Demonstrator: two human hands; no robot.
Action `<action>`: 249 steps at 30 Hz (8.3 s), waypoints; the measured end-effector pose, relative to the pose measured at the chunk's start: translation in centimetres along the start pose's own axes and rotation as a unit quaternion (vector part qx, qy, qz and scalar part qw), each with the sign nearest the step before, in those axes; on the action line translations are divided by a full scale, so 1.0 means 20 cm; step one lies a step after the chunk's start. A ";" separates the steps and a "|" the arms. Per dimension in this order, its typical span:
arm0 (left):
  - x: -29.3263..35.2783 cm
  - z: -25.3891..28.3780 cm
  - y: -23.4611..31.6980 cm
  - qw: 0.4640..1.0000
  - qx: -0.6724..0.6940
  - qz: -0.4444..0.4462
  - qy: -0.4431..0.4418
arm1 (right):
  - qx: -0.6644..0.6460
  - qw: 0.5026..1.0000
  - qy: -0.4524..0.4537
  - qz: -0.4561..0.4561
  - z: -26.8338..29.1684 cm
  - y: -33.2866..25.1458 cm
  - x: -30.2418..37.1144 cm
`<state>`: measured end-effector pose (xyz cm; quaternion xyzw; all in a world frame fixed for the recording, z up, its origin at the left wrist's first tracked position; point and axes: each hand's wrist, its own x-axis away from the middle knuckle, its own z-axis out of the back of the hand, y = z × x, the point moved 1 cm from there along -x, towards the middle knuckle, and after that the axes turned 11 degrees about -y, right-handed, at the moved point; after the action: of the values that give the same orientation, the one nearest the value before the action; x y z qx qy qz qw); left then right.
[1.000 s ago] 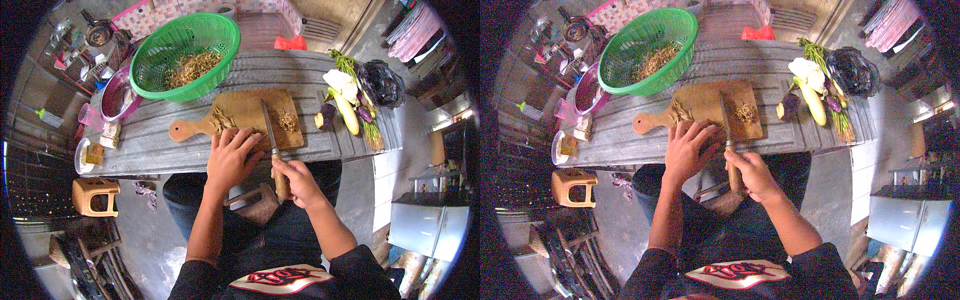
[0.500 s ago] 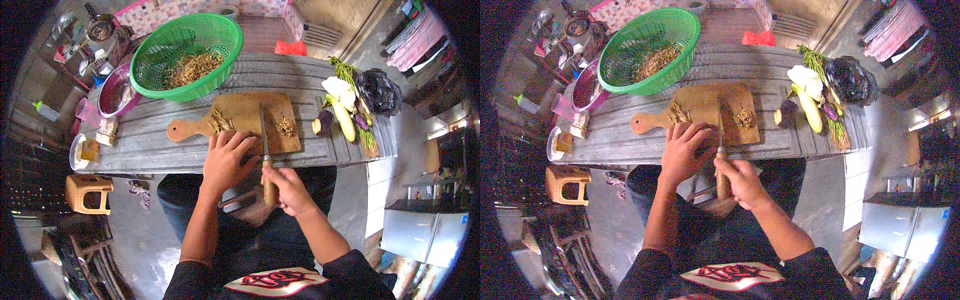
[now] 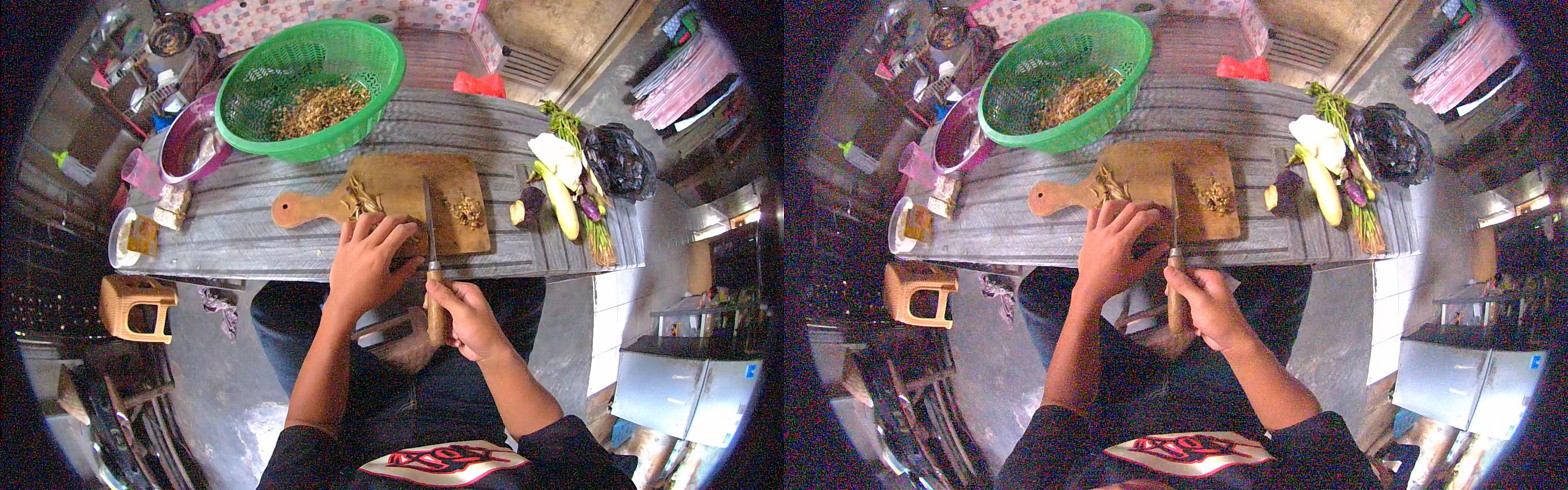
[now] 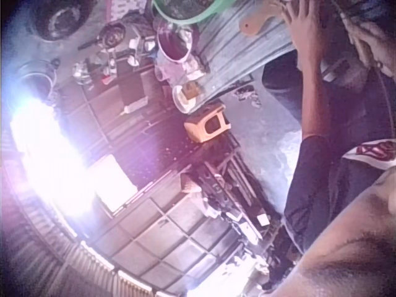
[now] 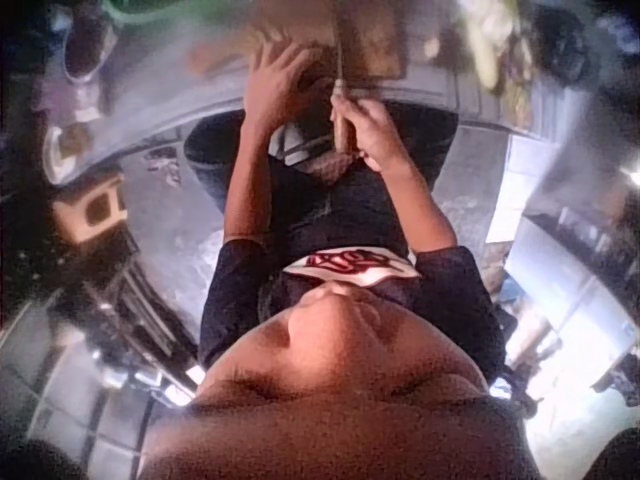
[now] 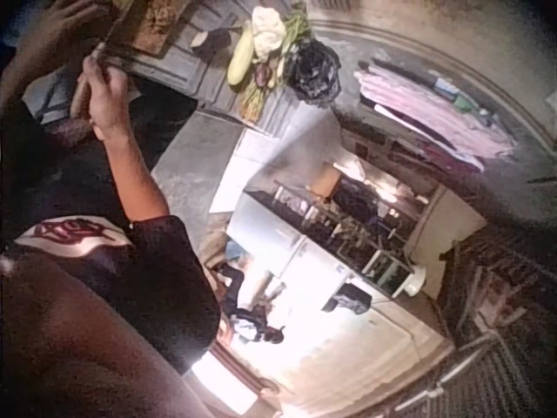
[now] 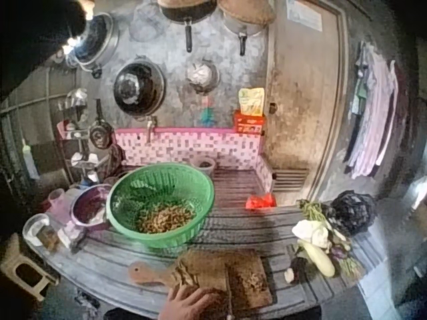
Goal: The person chops ginger root on a wooden cutting board using a knife, preparing pieces and setting them on the board.
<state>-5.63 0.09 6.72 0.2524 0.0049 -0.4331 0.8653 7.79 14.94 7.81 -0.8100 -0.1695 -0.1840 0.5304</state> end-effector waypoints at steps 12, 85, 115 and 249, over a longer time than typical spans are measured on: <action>0.00 0.01 0.00 1.000 -0.010 -0.007 -0.011 | 0.023 1.000 0.003 0.010 0.05 0.05 0.00; 0.03 -0.05 -0.01 0.997 -0.018 0.023 0.069 | -0.030 0.998 0.052 0.034 0.02 -0.08 -0.04; 0.03 -0.03 0.00 0.998 -0.012 -0.002 0.068 | -0.056 0.997 0.048 0.003 0.00 0.05 -0.09; -0.02 -0.03 -0.02 0.997 0.035 0.045 0.052 | 0.129 0.989 0.041 0.066 -0.01 0.15 -0.12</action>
<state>-5.95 0.48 6.05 0.3049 0.0230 -0.3798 0.8731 7.07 13.43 4.33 -0.7363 -0.1163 -0.1581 0.6475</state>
